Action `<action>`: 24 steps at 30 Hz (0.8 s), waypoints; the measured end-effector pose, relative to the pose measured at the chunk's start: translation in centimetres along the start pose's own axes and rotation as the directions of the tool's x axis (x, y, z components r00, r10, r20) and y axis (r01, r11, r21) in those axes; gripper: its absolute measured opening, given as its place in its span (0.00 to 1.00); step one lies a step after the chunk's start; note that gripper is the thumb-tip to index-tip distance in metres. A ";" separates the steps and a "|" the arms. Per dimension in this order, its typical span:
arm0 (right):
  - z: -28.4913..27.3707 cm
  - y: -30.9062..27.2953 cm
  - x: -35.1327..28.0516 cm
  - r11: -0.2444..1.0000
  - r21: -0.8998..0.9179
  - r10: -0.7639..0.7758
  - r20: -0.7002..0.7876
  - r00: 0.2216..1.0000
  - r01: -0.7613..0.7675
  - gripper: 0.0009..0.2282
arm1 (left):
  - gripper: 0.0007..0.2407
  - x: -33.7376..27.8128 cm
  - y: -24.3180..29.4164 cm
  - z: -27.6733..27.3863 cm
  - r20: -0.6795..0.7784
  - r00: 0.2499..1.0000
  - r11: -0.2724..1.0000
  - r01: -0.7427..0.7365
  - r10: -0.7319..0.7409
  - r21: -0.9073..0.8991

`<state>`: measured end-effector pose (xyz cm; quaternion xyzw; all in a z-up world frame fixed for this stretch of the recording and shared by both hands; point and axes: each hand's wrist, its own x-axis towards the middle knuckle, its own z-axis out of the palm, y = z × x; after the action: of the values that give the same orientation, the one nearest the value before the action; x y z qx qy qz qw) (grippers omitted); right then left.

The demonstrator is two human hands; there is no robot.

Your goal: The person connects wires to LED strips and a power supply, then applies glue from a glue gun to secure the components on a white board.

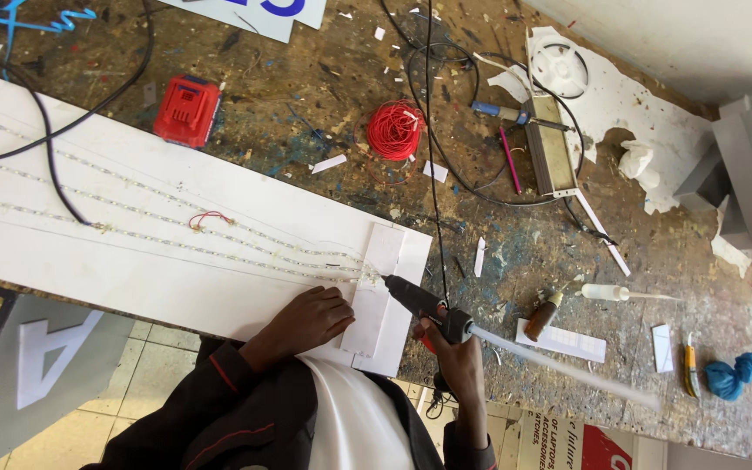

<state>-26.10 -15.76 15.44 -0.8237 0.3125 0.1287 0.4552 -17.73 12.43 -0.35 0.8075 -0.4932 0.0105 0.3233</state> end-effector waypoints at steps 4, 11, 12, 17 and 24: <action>1.1 -0.1 0.4 0.995 0.061 -0.078 -0.007 0.997 0.078 0.14 | 0.08 -0.5 -0.3 -0.9 -0.051 0.998 0.998 0.045 -0.042 0.049; 1.9 -1.0 1.0 0.985 0.169 0.030 -0.034 0.999 -0.024 0.14 | 0.08 -0.9 -0.4 -0.5 -0.059 0.991 0.992 0.121 -0.119 0.040; 1.9 -1.0 0.9 0.986 0.167 0.028 -0.031 0.999 -0.023 0.14 | 0.08 -0.9 -0.5 -0.5 -0.061 0.991 0.991 0.125 -0.122 0.040; 2.4 0.2 1.5 0.988 0.150 -0.008 -0.064 0.998 0.018 0.14 | 0.08 -0.9 -0.4 -0.7 -0.062 0.989 0.991 0.137 -0.135 0.013; 2.3 0.3 1.5 0.995 0.098 0.019 -0.061 0.998 -0.013 0.13 | 0.08 -1.1 -0.9 -0.2 -0.053 0.986 0.987 0.160 -0.161 -0.015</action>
<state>-25.01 -14.58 13.22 -0.8016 0.3392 0.0915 0.4837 -17.50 13.64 -1.00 0.8423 -0.4178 0.0037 0.3404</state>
